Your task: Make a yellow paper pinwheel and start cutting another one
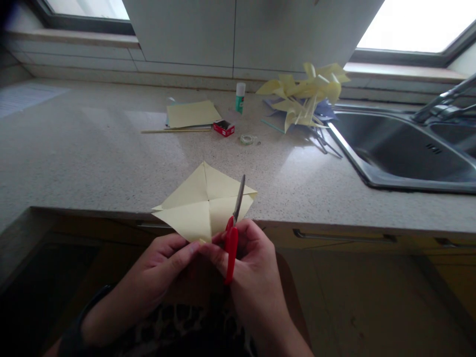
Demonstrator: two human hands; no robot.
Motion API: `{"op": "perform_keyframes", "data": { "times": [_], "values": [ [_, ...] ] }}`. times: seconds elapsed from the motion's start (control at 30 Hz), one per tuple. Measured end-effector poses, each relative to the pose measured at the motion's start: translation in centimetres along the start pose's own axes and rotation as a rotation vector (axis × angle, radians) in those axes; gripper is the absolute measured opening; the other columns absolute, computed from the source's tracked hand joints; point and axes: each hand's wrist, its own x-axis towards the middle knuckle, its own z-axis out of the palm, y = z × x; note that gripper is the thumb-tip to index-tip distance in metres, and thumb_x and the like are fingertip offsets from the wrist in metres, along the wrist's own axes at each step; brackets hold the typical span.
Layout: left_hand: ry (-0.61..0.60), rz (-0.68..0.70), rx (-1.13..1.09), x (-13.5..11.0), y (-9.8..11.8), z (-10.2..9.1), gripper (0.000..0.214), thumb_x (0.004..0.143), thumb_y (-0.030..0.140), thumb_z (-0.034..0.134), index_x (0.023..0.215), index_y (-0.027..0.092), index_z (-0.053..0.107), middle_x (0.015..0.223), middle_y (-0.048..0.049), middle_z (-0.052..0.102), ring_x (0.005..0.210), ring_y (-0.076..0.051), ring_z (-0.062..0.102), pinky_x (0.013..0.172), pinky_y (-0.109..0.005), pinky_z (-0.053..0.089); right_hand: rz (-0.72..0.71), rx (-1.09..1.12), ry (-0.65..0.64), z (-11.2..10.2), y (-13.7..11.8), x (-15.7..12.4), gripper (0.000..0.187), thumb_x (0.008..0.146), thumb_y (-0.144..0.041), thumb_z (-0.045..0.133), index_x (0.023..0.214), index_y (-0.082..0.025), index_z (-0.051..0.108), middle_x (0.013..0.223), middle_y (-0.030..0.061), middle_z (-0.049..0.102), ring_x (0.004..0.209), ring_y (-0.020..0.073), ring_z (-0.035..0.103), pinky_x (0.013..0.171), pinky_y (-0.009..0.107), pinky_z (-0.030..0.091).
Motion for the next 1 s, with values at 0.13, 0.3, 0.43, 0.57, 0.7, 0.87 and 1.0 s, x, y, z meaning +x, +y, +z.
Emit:
{"op": "perform_keyframes", "data": {
  "times": [0.13, 0.3, 0.43, 0.57, 0.7, 0.87, 1.0],
  "values": [
    [-0.035, 0.003, -0.003, 0.0, 0.1, -0.2, 0.038, 0.095, 0.05, 0.059, 0.078, 0.018, 0.069, 0.074, -0.003, 0.063, 0.078, -0.019, 0.058, 0.074, -0.028, 0.046, 0.002, 0.005, 0.004, 0.0, 0.0, 0.1, 0.029, 0.063, -0.018, 0.093, 0.078, -0.022, 0.069, 0.074, -0.0043, 0.068, 0.065, 0.0107, 0.061, 0.059, 0.019, 0.051],
    [-0.041, 0.051, -0.006, 0.1, 0.8, -0.3, 0.024, 0.094, 0.042, 0.062, 0.094, 0.021, 0.073, 0.09, -0.0041, 0.071, 0.087, -0.02, 0.063, 0.088, -0.031, 0.048, 0.021, -0.022, 0.028, -0.1, 0.0, 0.0, 0.029, 0.063, -0.019, 0.093, 0.078, -0.022, 0.069, 0.073, -0.0035, 0.069, 0.063, 0.0114, 0.059, 0.056, 0.02, 0.049],
    [-0.031, 0.033, 0.051, 0.0, 0.9, -0.4, 0.023, 0.091, 0.042, 0.067, 0.087, 0.02, 0.071, 0.081, -0.004, 0.07, 0.074, -0.018, 0.059, 0.083, -0.033, 0.05, 0.032, -0.033, 0.035, -0.1, 0.0, 0.1, 0.029, 0.062, -0.022, 0.093, 0.08, -0.022, 0.069, 0.074, -0.0016, 0.071, 0.063, 0.0128, 0.061, 0.055, 0.021, 0.048],
    [-0.002, 0.029, 0.068, -0.1, 0.7, -0.5, 0.025, 0.09, 0.043, 0.068, 0.081, 0.019, 0.069, 0.075, -0.0028, 0.067, 0.07, -0.017, 0.057, 0.079, -0.032, 0.05, 0.027, -0.047, 0.035, 0.0, 0.0, 0.1, 0.029, 0.063, -0.024, 0.093, 0.08, -0.022, 0.069, 0.075, -0.0008, 0.071, 0.063, 0.0135, 0.061, 0.054, 0.022, 0.048],
    [-0.004, 0.057, 0.038, 0.0, 0.6, -0.5, 0.021, 0.092, 0.04, 0.067, 0.092, 0.02, 0.074, 0.086, -0.0041, 0.072, 0.078, -0.019, 0.062, 0.078, -0.029, 0.05, 0.006, -0.057, 0.028, -0.1, 0.0, 0.0, 0.026, 0.064, -0.022, 0.092, 0.079, -0.022, 0.071, 0.074, -0.0019, 0.071, 0.063, 0.0122, 0.06, 0.054, 0.02, 0.048],
    [0.004, 0.054, 0.031, 0.1, 0.8, -0.5, 0.023, 0.092, 0.04, 0.067, 0.103, 0.021, 0.076, 0.088, -0.0034, 0.074, 0.079, -0.018, 0.062, 0.077, -0.029, 0.05, -0.002, -0.034, 0.015, 0.0, -0.1, 0.0, 0.023, 0.067, -0.02, 0.09, 0.08, -0.022, 0.072, 0.075, -0.0018, 0.072, 0.064, 0.0118, 0.061, 0.056, 0.02, 0.049],
    [0.004, 0.045, 0.034, 0.0, 1.0, -0.4, 0.024, 0.092, 0.041, 0.067, 0.103, 0.021, 0.076, 0.086, -0.003, 0.073, 0.079, -0.018, 0.062, 0.077, -0.029, 0.05, 0.0, -0.023, 0.012, 0.0, 0.0, 0.0, 0.023, 0.067, -0.017, 0.09, 0.079, -0.022, 0.071, 0.076, -0.002, 0.073, 0.065, 0.0118, 0.062, 0.058, 0.02, 0.05]
  ]
}}
